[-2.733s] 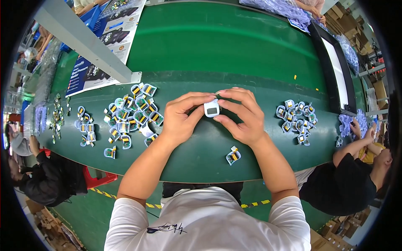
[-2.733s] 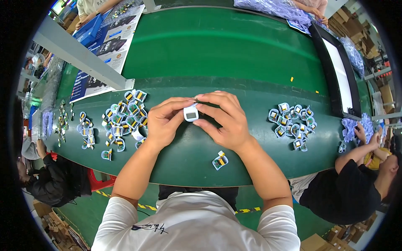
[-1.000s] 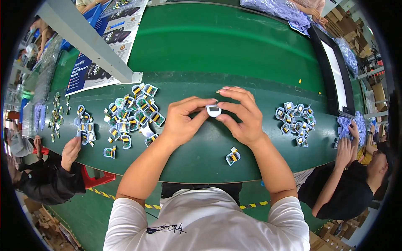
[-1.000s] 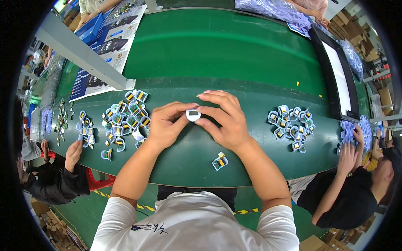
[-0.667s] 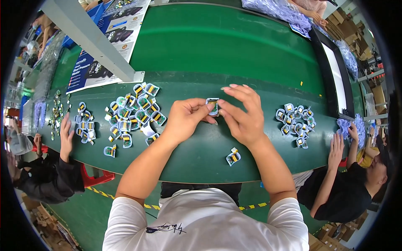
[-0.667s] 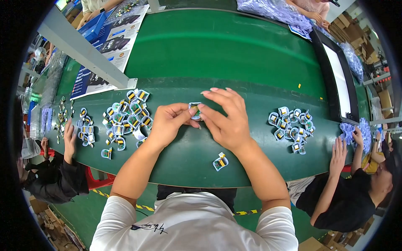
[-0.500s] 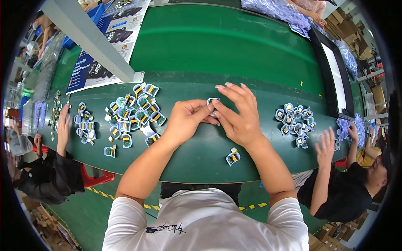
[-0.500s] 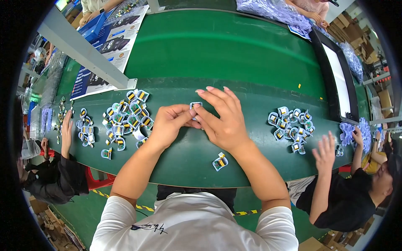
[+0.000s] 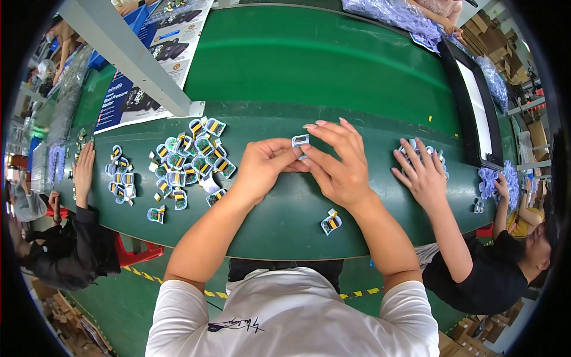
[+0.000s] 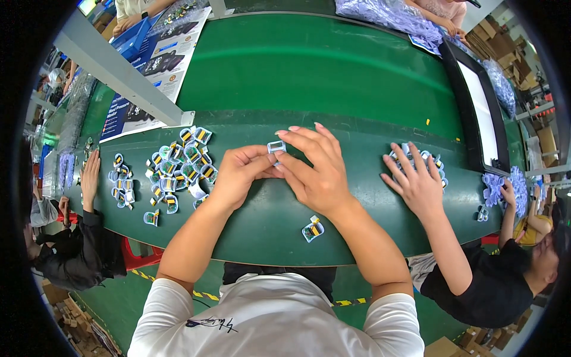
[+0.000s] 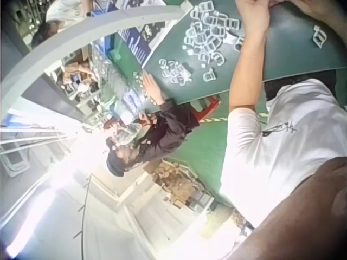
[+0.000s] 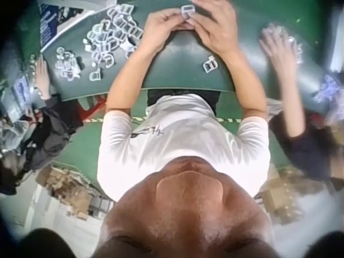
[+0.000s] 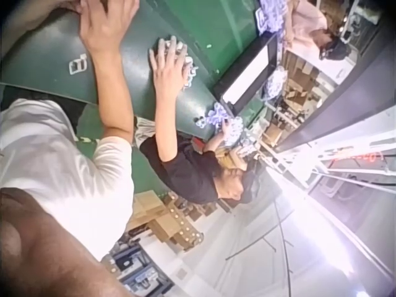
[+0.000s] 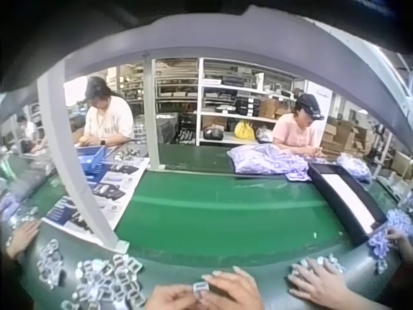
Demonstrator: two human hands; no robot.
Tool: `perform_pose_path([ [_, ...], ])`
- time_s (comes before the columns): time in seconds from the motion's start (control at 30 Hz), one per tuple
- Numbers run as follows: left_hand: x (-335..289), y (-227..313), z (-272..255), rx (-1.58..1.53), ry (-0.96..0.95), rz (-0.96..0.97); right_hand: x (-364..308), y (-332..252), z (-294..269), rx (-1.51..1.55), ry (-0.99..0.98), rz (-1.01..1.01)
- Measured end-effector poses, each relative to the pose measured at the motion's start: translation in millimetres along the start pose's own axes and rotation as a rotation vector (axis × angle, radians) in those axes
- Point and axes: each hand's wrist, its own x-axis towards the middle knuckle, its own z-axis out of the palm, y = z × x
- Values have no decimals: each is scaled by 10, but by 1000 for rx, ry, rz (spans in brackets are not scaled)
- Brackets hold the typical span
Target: The worker is picking up small square components with stickers, inspecting them for quality or labels, and placing them into sorted piles on an assembly table.
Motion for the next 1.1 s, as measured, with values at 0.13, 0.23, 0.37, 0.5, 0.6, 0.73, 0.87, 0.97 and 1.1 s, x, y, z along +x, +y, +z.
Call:
perform_pose_path([
  [0.13, -4, 27, -25, -94, -38, -35, 15, -19, -35, -17, -14, -19],
  [0.23, 4, 18, -91, -154, -79, -89, 17, -21, -51, -17, -17, -36],
  [0.37, 8, 26, -141, -199, -148, -143, 37, -56, -97, -37, -37, -51],
  [0.5, 5, 10, -134, -189, -140, -133, 27, -61, -95, -66, -35, -73],
  [0.6, -10, 9, -110, -153, -139, -107, 18, -52, -79, -72, -29, -64],
  [0.73, -21, 33, -28, 3, -94, -2, 22, -43, -78, -93, -22, -49],
  [0.87, -30, -13, -4, 143, -39, 106, 21, -52, -58, -85, -24, -48],
  [0.97, -31, -25, -1, 198, -18, 124, 22, -56, -50, -86, -40, -49],
  [1.1, -50, 11, 24, 218, -15, 130, -3, -43, -27, -72, -39, -64],
])
